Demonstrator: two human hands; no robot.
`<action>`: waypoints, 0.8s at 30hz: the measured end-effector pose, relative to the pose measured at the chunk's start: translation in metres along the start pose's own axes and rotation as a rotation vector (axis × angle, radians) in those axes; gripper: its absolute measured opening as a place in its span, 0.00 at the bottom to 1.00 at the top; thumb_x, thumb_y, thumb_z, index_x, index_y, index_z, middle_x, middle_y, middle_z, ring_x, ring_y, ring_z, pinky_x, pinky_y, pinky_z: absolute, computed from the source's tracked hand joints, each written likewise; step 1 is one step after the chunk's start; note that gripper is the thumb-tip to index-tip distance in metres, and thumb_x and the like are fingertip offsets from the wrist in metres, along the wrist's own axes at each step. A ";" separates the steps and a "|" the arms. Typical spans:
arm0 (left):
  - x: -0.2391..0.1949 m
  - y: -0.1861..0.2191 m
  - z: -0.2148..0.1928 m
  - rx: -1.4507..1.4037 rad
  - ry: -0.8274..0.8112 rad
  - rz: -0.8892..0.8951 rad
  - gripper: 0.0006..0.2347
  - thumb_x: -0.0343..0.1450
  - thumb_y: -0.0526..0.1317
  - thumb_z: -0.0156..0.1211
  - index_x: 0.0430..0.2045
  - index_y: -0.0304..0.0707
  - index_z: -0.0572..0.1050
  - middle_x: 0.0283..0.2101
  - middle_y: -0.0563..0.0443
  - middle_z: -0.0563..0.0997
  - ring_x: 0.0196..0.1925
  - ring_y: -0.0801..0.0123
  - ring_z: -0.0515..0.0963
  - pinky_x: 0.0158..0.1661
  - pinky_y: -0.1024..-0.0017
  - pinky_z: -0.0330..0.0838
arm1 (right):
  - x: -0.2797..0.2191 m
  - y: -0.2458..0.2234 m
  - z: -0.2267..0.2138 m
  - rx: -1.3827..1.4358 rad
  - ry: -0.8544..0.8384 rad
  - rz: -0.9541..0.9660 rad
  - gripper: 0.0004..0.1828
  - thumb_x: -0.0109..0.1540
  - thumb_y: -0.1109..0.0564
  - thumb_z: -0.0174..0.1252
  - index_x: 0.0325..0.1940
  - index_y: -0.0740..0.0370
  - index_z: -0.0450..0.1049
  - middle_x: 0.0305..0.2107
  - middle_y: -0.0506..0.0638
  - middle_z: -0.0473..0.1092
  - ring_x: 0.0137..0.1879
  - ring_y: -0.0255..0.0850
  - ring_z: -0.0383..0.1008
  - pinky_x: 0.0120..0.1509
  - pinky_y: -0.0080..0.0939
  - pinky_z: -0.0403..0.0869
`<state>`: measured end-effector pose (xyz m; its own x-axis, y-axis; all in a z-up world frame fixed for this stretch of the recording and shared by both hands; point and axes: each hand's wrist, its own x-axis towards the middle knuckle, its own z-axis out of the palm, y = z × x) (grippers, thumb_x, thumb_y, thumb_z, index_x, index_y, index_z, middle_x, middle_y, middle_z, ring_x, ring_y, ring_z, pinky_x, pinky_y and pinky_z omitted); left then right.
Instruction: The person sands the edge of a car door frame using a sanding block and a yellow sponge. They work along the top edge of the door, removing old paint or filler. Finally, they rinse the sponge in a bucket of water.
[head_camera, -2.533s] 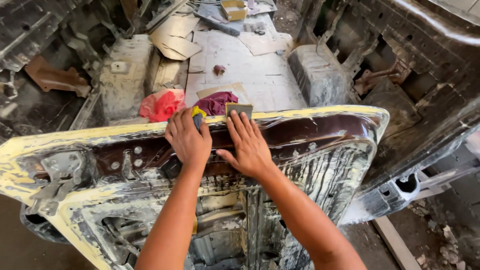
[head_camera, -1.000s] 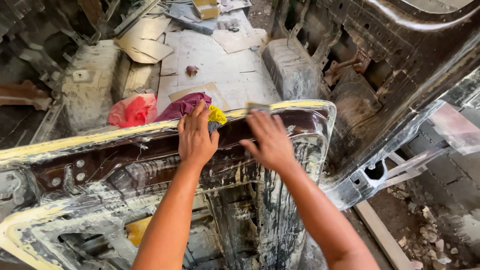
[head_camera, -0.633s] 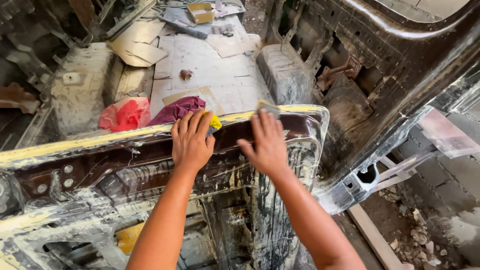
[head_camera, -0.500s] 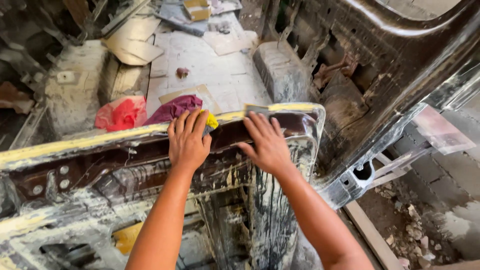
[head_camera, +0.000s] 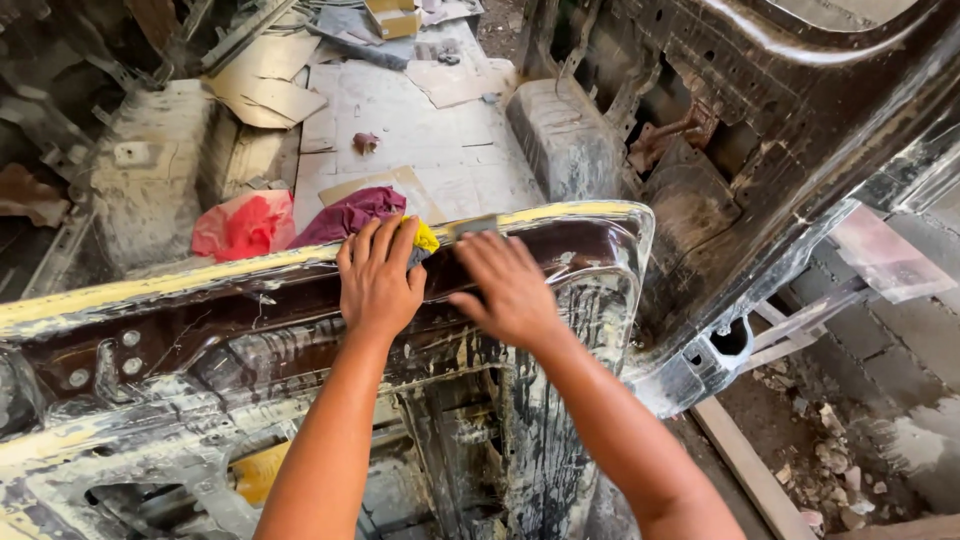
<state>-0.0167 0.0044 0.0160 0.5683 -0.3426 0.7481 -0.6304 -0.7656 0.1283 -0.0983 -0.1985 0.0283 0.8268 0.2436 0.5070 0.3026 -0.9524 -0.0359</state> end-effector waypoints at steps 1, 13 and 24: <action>0.000 -0.001 0.004 0.003 0.008 -0.001 0.27 0.66 0.42 0.62 0.64 0.46 0.69 0.66 0.50 0.72 0.69 0.55 0.66 0.67 0.49 0.53 | -0.007 0.019 -0.009 -0.003 0.005 -0.007 0.45 0.69 0.27 0.38 0.77 0.63 0.55 0.73 0.59 0.54 0.80 0.54 0.49 0.82 0.60 0.47; -0.001 -0.001 0.003 0.026 0.006 -0.015 0.26 0.68 0.41 0.61 0.64 0.46 0.69 0.66 0.50 0.72 0.70 0.54 0.66 0.68 0.49 0.54 | 0.011 -0.011 0.013 0.006 0.206 0.178 0.42 0.70 0.28 0.41 0.73 0.64 0.62 0.71 0.63 0.57 0.77 0.55 0.55 0.82 0.57 0.54; 0.024 0.027 0.009 0.084 -0.244 -0.082 0.29 0.73 0.60 0.54 0.64 0.44 0.64 0.67 0.41 0.65 0.69 0.46 0.60 0.65 0.45 0.47 | -0.048 0.096 -0.013 -0.266 0.339 0.286 0.33 0.72 0.38 0.49 0.73 0.61 0.67 0.71 0.59 0.61 0.78 0.56 0.58 0.81 0.59 0.53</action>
<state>-0.0153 -0.0292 0.0314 0.7328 -0.3911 0.5569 -0.5367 -0.8352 0.1197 -0.1150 -0.3040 0.0118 0.6456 -0.0642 0.7610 -0.0802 -0.9967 -0.0160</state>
